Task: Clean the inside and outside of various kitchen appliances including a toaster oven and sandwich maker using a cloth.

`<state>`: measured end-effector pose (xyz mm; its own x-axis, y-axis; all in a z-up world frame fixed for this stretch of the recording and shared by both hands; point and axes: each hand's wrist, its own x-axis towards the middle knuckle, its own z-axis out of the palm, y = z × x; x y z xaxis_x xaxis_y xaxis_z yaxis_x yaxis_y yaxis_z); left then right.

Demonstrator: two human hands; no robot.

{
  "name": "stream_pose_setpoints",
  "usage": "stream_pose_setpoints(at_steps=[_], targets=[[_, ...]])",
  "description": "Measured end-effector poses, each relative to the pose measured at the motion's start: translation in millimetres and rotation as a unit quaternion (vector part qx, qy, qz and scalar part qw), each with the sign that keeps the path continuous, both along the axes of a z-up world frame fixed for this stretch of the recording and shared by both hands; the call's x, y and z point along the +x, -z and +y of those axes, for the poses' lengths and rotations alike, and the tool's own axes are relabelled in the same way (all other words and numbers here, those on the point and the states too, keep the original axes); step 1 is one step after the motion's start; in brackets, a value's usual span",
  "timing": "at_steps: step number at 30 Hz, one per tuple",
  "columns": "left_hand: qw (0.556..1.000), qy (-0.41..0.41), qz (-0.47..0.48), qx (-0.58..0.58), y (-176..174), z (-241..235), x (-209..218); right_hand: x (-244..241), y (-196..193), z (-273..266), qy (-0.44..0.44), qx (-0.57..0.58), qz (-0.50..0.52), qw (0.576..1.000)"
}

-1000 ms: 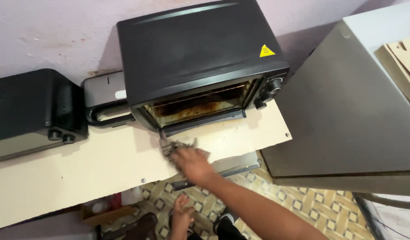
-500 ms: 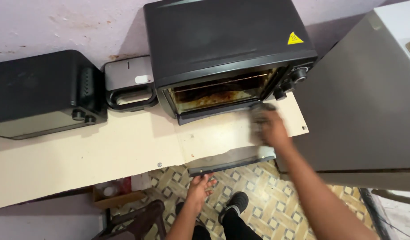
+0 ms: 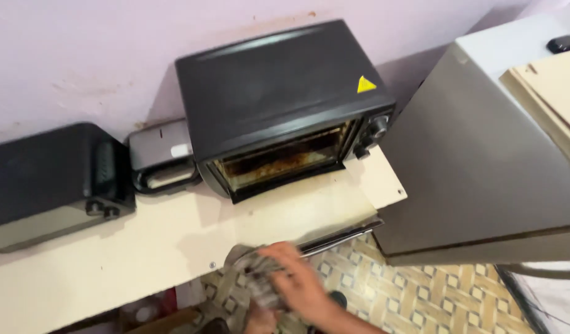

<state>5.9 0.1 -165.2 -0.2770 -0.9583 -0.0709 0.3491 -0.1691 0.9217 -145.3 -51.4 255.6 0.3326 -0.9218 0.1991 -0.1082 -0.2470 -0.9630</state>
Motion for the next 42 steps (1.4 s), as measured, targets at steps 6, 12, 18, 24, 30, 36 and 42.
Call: stream_pose_setpoints(at_steps=[6, 12, 18, 24, 30, 36, 42], targets=[[0.969, -0.149, 0.027, 0.193, -281.2, -86.0, -18.4, -70.9, -128.3, -70.4, 0.204, 0.092, -0.060, 0.973], [0.969, -0.219, 0.007, 0.116, -347.8, -161.8, -19.9, -11.8, -177.4, -173.0, 0.180, -0.259, 0.070, 0.946], [0.950, -0.289, -0.030, 0.115, -385.6, -212.2, -23.9, 56.7, -139.5, -246.0, 0.038, -0.288, 0.315, 0.903], [0.937, -0.323, -0.118, 0.069, -364.1, -207.3, -22.8, -11.4, -93.7, -362.4, 0.037, -0.295, 0.447, 0.843], [0.894, -0.310, -0.203, 0.251, -260.5, -170.0, 22.8, -244.1, -46.9, -429.3, 0.343, -0.092, 0.458, 0.815], [0.875, -0.360, -0.302, 0.113, -271.4, -100.7, 86.2, -307.1, 20.4, -231.1, 0.318, 0.248, -0.029, 0.915], [0.835, -0.445, -0.292, 0.137, -325.1, -86.9, 131.7, -148.0, 74.6, -68.3, 0.226, 0.440, -0.195, 0.847]])
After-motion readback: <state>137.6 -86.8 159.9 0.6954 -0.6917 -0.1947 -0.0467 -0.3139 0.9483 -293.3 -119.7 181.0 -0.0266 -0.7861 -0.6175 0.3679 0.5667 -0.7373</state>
